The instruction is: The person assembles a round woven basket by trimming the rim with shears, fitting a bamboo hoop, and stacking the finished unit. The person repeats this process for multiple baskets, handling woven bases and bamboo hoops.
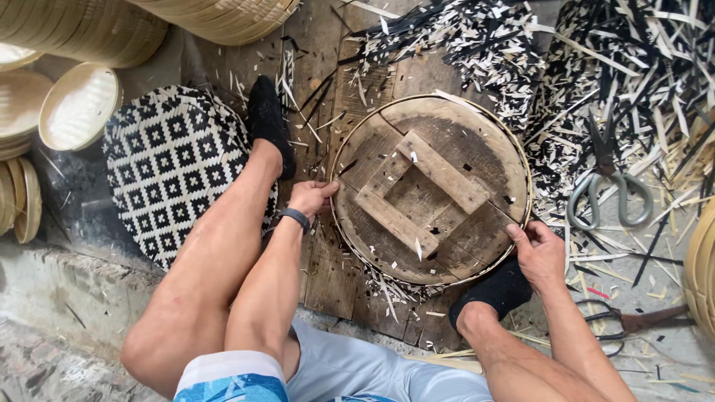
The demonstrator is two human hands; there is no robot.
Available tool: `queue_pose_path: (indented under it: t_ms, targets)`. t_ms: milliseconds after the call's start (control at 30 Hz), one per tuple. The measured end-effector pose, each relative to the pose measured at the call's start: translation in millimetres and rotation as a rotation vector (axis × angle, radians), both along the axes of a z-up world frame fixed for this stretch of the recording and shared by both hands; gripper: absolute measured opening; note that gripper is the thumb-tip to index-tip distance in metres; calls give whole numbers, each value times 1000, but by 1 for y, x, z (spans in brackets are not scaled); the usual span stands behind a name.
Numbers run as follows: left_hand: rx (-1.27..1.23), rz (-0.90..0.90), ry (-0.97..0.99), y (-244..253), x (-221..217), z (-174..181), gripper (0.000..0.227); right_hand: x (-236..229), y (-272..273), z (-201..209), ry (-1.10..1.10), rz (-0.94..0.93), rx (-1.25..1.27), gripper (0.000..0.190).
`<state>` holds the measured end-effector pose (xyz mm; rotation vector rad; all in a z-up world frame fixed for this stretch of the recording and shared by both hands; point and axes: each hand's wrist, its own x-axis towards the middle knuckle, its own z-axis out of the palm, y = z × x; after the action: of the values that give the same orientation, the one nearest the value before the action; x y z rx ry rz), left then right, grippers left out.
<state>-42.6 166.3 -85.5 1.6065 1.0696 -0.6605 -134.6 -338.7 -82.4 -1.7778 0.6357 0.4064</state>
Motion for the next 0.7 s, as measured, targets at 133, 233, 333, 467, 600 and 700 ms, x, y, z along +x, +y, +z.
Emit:
queue_pose_path:
  t_ms: [133,233,333,467,600,700]
  targets:
    - [38,51,-29,-7,2,-1,34,12,4,14,61,-65,-32,32]
    - [103,112,-126,-22,7,-6,37,37,-5,13,-14,-19,-187,32]
    - [179,94,-344,-53,8,-10,44,66,-20,-11,-147,-258,200,44]
    - [199,101,-287,-105,-22,22,58,49,-25,-23,-70,-308,306,47]
    - [-252,501,44,-163,-101,22,62,10,0,-19,141,-414,595,37]
    - [-458,595,-94,-197,-144,-1,51,5,6,-16,192,-456,662,31]
